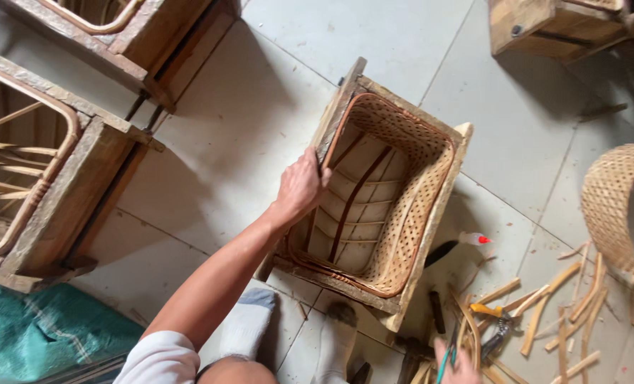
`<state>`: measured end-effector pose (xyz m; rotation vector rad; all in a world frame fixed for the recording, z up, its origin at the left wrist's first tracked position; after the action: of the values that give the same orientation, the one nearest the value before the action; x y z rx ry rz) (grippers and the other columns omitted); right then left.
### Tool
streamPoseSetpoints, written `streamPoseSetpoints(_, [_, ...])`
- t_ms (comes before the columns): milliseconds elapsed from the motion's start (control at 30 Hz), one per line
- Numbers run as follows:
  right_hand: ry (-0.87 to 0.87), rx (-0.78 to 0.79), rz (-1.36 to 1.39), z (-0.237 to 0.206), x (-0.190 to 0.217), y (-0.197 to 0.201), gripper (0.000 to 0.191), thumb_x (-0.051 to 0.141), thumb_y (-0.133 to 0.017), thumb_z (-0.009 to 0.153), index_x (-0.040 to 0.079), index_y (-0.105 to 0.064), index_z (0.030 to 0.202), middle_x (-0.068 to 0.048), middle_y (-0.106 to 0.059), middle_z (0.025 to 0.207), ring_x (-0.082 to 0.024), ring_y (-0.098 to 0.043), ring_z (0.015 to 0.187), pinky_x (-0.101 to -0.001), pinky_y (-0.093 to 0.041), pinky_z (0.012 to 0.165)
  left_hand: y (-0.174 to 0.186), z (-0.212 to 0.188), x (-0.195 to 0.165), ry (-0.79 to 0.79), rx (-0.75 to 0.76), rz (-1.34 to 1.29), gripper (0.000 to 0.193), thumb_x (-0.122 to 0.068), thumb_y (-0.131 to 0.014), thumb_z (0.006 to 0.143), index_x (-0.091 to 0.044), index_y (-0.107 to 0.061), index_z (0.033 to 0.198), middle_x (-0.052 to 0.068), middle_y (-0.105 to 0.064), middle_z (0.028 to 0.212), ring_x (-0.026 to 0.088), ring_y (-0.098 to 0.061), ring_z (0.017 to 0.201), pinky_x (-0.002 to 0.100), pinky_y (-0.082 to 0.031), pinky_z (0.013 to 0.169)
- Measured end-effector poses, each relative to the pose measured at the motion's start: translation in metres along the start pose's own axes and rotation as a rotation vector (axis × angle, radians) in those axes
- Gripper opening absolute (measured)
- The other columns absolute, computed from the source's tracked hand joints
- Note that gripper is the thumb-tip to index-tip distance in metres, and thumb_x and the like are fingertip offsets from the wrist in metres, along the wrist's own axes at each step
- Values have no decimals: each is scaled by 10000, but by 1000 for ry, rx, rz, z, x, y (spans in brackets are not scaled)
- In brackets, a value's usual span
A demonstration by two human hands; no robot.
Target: The person sits on the floor weaving bamboo strips into a basket held in a wooden frame. They trim strips with pliers and scissors, apply glue from a squeeze bottle along the rim, tuck and press strips into the woven wall, and tap pieces tight with a hammer.
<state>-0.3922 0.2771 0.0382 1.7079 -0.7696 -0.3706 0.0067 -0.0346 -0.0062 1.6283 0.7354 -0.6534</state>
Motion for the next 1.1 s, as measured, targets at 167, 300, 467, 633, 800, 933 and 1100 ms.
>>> streamPoseSetpoints(167, [-211,145,-57,10,-18,-14,446,323,-691,947,41,-579,1274,-150,-612,1158,-267,-610,994,-413,-493,851,-5,-1,8,-4,11,-34,297,-195,-569,985,50,-482,1129,284,-674,842,406,-698,654,513,-587,570])
streamPoseSetpoints(300, [-286,171,-59,13,-25,0,550,346,-680,936,42,-511,1361,-166,-552,1282,-300,-566,1116,-439,-468,931,2,-5,1,-96,-64,29,349,-208,-648,927,55,-485,1091,304,-672,843,483,-666,725,587,-535,670])
streamPoseSetpoints(467, [-305,146,-83,-11,-37,34,685,375,-667,922,43,-426,1470,-186,-477,1438,-340,-511,1269,-473,-437,1031,10,-10,-8,-98,-70,39,490,-194,-641,902,89,-457,1258,295,-668,783,469,-663,699,577,-539,660])
streamPoseSetpoints(633, [53,-19,414,11,56,52,823,404,-654,909,44,-341,1578,-207,-401,1593,-380,-456,1421,-506,-406,1132,8,-9,-9,-12,55,-22,417,-131,-505,1007,90,-420,1350,189,-673,716,270,-654,510,413,-532,416])
streamPoseSetpoints(800, [403,-35,665,117,181,-4,715,297,-767,958,-114,-394,1409,-325,-513,1369,-372,-514,1253,-451,-436,1023,7,-12,-7,39,20,-212,295,-225,-437,1034,20,-528,1169,54,-633,649,168,-600,452,329,-503,317])
streamPoseSetpoints(933, [363,-130,370,172,198,-45,378,305,-791,980,-35,-629,948,-159,-662,829,-261,-572,744,-448,-506,720,-2,-20,4,534,-16,-1239,527,-531,-459,1025,-68,-673,889,20,-654,745,104,-573,593,289,-467,518])
streamPoseSetpoints(1100, [393,-170,158,208,214,-51,450,355,-860,948,-48,-675,1026,-225,-716,1003,-325,-668,876,-473,-533,834,18,-6,1,137,-6,-243,399,-294,-574,880,-18,-549,1167,112,-692,713,280,-682,649,434,-560,595])
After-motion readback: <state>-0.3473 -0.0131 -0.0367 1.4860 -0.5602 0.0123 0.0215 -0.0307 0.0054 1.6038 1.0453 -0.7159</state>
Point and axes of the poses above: each hand's wrist, its own z-axis towards the middle knuckle, its own y-axis out of the back of the hand, x = y × z, the point moved 2 cm from there along z, towards the middle knuckle
